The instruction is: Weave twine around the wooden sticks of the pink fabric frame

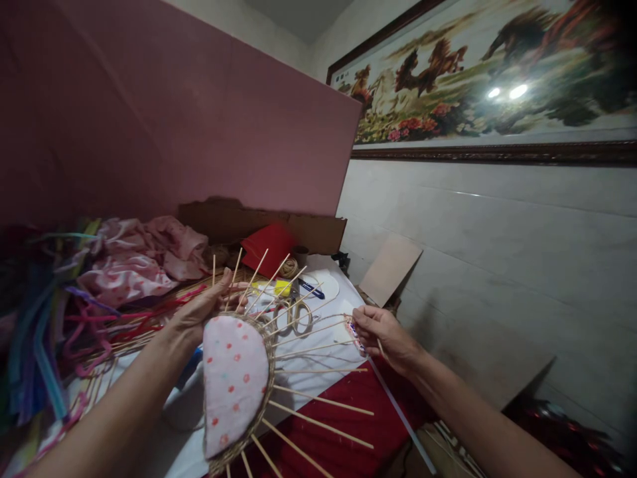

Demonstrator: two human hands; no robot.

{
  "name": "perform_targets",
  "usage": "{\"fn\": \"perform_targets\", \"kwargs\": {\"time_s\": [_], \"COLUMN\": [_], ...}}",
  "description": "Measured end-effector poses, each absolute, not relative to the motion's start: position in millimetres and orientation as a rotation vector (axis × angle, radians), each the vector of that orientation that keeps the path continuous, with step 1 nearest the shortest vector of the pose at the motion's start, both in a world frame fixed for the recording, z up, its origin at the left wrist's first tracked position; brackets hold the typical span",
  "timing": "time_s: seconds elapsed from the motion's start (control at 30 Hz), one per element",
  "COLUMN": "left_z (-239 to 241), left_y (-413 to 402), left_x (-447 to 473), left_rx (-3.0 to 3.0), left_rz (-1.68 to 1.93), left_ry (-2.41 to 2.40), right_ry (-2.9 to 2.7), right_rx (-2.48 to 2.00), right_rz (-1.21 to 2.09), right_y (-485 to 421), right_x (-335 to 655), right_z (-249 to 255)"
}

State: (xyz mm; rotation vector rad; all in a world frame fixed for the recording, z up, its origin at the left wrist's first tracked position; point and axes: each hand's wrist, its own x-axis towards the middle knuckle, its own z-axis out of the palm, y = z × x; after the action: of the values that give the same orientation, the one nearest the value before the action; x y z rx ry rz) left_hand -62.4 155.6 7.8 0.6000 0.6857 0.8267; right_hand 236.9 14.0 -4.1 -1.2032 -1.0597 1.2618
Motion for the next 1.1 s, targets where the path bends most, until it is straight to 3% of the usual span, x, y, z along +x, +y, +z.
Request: {"fn": "perform_targets", "kwargs": {"time_s": [0.2,0.53,0.87,1.1], "left_z": [12,1,-2,0], "left_y": [153,161,165,160], "left_x": [-62,-66,-68,-67], "left_rx": [0.559,0.655,0.694,0.72], "left_rz": [0.817,0.814,0.795,0.812], "left_ry": [0.7,0.662,0.657,0.672], "right_ry": [-1.192,-1.697,-1.929,-2.036], "right_rx": [-1.407,-1.522,-1.51,-1.534], "right_rz": [1.115,0.692,0.854,0.721], "right_y": [14,-18,-32,-35], "right_x": [242,218,196,190], "right_z": [-11,18,21,26]}}
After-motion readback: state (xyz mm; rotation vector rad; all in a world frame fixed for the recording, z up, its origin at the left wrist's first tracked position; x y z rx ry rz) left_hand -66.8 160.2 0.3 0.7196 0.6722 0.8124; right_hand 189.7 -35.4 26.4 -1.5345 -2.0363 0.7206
